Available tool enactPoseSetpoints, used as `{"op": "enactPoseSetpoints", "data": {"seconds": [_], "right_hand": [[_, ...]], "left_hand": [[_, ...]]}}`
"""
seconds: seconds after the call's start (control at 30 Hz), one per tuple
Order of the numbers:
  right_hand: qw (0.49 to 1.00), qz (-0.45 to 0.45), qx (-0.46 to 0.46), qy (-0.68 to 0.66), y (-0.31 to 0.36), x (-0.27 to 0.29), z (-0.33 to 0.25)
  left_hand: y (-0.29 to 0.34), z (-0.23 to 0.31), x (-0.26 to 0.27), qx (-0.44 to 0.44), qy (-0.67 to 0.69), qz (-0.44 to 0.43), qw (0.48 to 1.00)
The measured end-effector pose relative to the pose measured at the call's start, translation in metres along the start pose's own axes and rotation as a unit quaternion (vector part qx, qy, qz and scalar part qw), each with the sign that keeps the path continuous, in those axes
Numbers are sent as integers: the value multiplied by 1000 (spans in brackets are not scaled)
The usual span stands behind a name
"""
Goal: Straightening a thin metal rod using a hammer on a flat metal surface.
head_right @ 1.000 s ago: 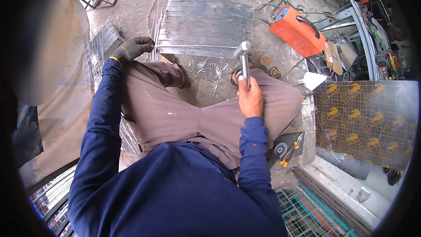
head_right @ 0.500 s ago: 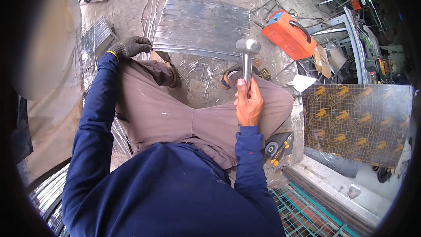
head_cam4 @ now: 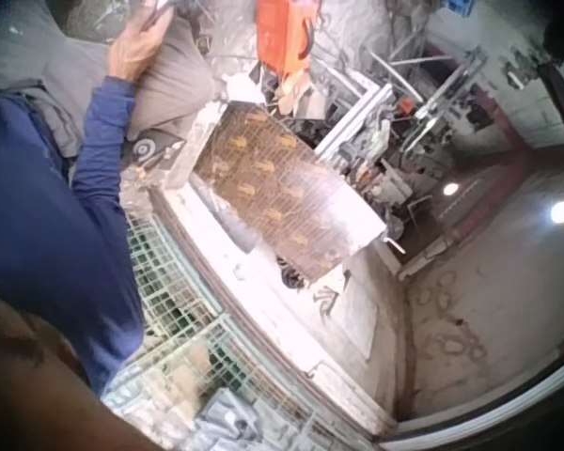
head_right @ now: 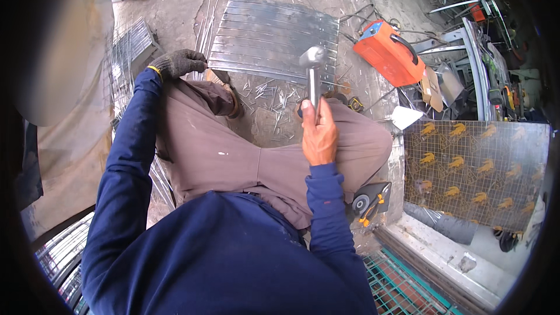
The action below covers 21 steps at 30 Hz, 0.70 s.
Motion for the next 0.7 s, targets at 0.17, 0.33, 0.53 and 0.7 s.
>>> {"op": "enactPoseSetpoints", "data": {"seconds": [0.17,0.33,0.53,0.7], "right_hand": [[987,33,86,-130,17,12,-24],[993,-4,-2,120,-9,-18,17],[999,17,40,-15,12,0,-17],[994,21,65,79,-5,-19,-2]], "left_hand": [[1,1,-1,5,9,8,1000],[-1,6,-3,20,38,-3,999],[2,9,-2,9,4,-12,1000],[-7,-4,-4,0,21,-11,1000]]}}
Point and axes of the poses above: each hand's wrist, its own y-axis away from the middle knuckle, its own x-axis out of the back of the hand, z = x × y, the point moved 10 cm from there along -y, towards the middle knuckle, and after that the axes turned 14 degrees about -x, right-handed, at the moved point
